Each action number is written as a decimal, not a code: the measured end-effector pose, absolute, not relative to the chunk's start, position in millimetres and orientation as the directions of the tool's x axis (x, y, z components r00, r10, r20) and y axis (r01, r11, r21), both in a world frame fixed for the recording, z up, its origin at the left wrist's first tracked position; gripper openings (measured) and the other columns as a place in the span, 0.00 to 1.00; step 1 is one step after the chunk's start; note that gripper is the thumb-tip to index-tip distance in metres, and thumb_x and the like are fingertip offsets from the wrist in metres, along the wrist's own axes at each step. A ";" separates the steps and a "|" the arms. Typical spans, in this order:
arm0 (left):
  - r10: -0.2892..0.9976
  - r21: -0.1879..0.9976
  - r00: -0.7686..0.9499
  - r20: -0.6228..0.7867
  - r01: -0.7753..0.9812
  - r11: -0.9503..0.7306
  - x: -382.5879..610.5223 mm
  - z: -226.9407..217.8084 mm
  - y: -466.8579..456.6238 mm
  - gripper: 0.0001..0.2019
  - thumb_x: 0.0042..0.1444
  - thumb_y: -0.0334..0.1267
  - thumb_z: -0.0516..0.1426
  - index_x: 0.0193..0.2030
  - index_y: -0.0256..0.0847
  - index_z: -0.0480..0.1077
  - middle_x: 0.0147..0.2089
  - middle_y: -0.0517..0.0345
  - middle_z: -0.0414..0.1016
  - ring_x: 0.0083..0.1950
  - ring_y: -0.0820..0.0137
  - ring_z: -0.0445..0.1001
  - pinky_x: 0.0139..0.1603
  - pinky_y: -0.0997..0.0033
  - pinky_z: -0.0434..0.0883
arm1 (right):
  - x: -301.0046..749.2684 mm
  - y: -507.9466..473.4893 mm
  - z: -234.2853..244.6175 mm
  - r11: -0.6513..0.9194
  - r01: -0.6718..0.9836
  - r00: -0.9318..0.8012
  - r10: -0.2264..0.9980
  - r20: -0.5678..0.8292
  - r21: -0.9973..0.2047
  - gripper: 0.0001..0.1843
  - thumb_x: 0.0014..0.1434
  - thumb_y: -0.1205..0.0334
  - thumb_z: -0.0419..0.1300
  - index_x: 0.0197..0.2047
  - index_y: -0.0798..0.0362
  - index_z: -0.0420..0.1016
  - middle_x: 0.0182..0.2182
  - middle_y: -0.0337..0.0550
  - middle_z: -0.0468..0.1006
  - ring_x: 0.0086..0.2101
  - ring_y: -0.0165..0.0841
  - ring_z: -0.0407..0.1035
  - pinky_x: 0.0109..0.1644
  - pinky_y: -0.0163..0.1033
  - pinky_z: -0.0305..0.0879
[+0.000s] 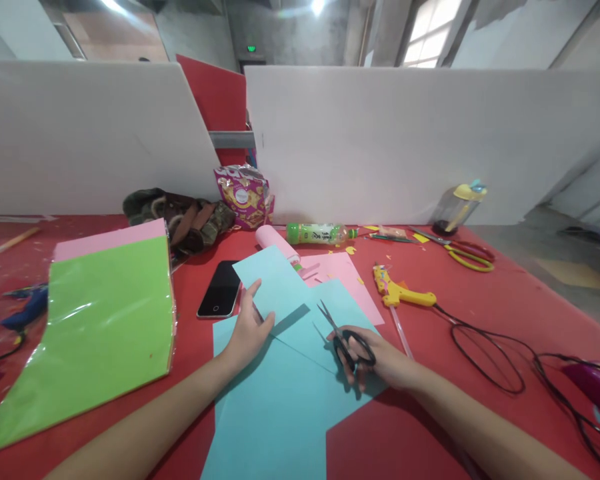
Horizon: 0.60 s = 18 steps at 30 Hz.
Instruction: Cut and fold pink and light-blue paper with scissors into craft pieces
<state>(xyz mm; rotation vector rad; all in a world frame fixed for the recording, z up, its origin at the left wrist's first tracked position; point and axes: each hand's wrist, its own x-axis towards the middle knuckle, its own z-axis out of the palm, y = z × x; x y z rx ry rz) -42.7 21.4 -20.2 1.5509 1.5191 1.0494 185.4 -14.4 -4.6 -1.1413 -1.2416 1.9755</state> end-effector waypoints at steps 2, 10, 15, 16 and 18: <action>0.998 0.915 -0.019 0.056 0.401 -0.044 -43.4 -20.5 22.3 0.31 0.49 0.35 0.51 0.60 0.36 0.44 0.25 0.67 0.52 0.23 0.75 0.54 0.29 0.73 0.60 | 184.7 -13.1 -6.6 -0.442 -0.036 -0.500 0.785 -0.367 -0.896 0.30 0.45 0.40 0.57 0.41 0.57 0.64 0.19 0.33 0.64 0.17 0.26 0.66 0.14 0.28 0.62; 0.999 0.921 0.049 0.010 0.389 -0.029 -39.0 -20.0 20.5 0.33 0.49 0.34 0.51 0.61 0.30 0.42 0.22 0.69 0.48 0.20 0.76 0.49 0.23 0.75 0.57 | 186.9 -4.0 -13.8 -0.556 -0.202 -0.555 0.743 -0.374 -0.806 0.32 0.41 0.38 0.59 0.39 0.57 0.65 0.16 0.31 0.65 0.14 0.26 0.65 0.14 0.29 0.63; 0.998 0.913 0.062 -0.006 0.407 -0.020 -38.4 -17.4 19.5 0.33 0.49 0.32 0.51 0.61 0.28 0.42 0.23 0.68 0.51 0.22 0.75 0.52 0.26 0.72 0.60 | 188.1 -3.7 -14.8 -0.552 -0.200 -0.568 0.739 -0.364 -0.809 0.30 0.41 0.40 0.60 0.38 0.57 0.65 0.17 0.32 0.67 0.15 0.26 0.66 0.15 0.29 0.63; 0.998 0.913 0.063 -0.009 0.408 -0.018 -38.2 -16.8 19.2 0.33 0.49 0.31 0.51 0.61 0.28 0.42 0.23 0.68 0.51 0.22 0.75 0.52 0.27 0.72 0.60 | 188.2 -3.8 -15.1 -0.550 -0.200 -0.570 0.738 -0.361 -0.811 0.30 0.42 0.40 0.60 0.38 0.57 0.65 0.17 0.32 0.67 0.15 0.26 0.66 0.15 0.29 0.63; 0.998 0.913 0.065 -0.011 0.407 -0.016 -37.7 -15.9 18.4 0.33 0.49 0.31 0.51 0.61 0.28 0.42 0.23 0.67 0.52 0.22 0.75 0.52 0.29 0.70 0.62 | 188.5 -3.3 -15.9 -0.552 -0.200 -0.571 0.737 -0.361 -0.809 0.30 0.42 0.40 0.59 0.38 0.57 0.65 0.17 0.32 0.67 0.15 0.26 0.66 0.15 0.29 0.63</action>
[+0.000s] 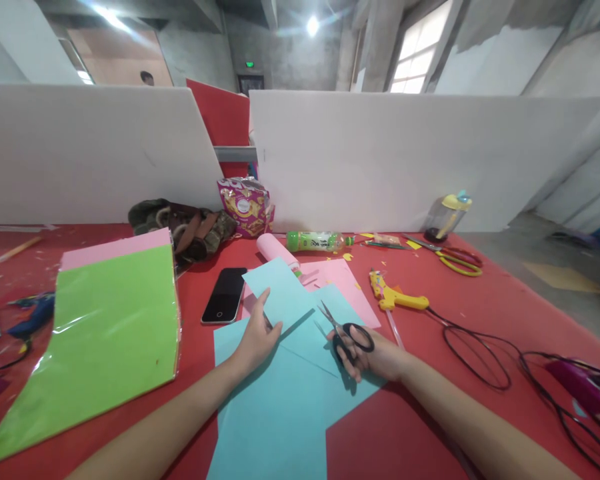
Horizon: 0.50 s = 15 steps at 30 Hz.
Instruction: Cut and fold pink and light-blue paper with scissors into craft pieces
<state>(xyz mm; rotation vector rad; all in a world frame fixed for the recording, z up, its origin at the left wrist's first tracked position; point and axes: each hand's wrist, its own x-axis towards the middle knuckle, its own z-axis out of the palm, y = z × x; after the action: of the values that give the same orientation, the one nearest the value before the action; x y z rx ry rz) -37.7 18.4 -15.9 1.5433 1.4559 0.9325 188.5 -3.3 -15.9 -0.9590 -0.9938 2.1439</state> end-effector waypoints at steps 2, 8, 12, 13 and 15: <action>0.998 0.916 0.066 -0.011 0.401 -0.016 -37.2 -15.6 17.8 0.33 0.49 0.31 0.51 0.61 0.29 0.42 0.25 0.66 0.54 0.22 0.75 0.53 0.30 0.70 0.63 | 189.3 -2.4 -16.1 -0.560 -0.200 -0.572 0.733 -0.368 -0.804 0.30 0.42 0.39 0.59 0.39 0.56 0.65 0.18 0.32 0.67 0.15 0.26 0.66 0.15 0.30 0.62; 0.998 0.923 0.059 -0.019 0.384 -0.005 -36.2 -14.2 17.4 0.33 0.49 0.32 0.51 0.61 0.33 0.43 0.29 0.63 0.59 0.22 0.76 0.53 0.31 0.70 0.63 | 192.3 -0.3 -11.6 -0.607 -0.167 -0.582 0.697 -0.419 -0.777 0.29 0.43 0.39 0.58 0.38 0.54 0.65 0.20 0.33 0.67 0.17 0.25 0.65 0.18 0.31 0.60; 0.998 0.928 0.055 -0.028 0.372 0.005 -35.4 -13.9 17.6 0.32 0.49 0.33 0.50 0.61 0.32 0.42 0.26 0.65 0.55 0.22 0.76 0.51 0.28 0.71 0.62 | 192.5 3.6 -7.5 -0.646 -0.136 -0.578 0.667 -0.470 -0.751 0.25 0.48 0.41 0.54 0.39 0.53 0.64 0.21 0.32 0.65 0.19 0.24 0.65 0.23 0.32 0.62; 0.998 0.930 0.053 -0.032 0.368 0.010 -35.3 -14.4 17.9 0.32 0.49 0.33 0.50 0.61 0.32 0.42 0.25 0.67 0.53 0.21 0.76 0.50 0.27 0.72 0.61 | 192.0 5.5 -6.9 -0.663 -0.119 -0.584 0.648 -0.488 -0.739 0.24 0.48 0.41 0.54 0.39 0.53 0.64 0.21 0.32 0.65 0.20 0.24 0.65 0.24 0.33 0.63; 0.998 0.933 0.052 -0.037 0.361 0.016 -35.2 -15.6 18.8 0.32 0.50 0.33 0.50 0.61 0.31 0.42 0.23 0.68 0.49 0.21 0.76 0.50 0.25 0.73 0.60 | 189.9 10.1 -6.2 -0.692 -0.076 -0.603 0.605 -0.520 -0.718 0.25 0.47 0.41 0.55 0.38 0.55 0.65 0.20 0.33 0.65 0.20 0.26 0.66 0.25 0.35 0.65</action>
<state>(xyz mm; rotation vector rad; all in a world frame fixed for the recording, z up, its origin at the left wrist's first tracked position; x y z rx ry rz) -35.2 18.8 -15.6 1.4796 1.4411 0.9485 189.9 10.1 -6.2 -1.1029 -0.9324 2.3151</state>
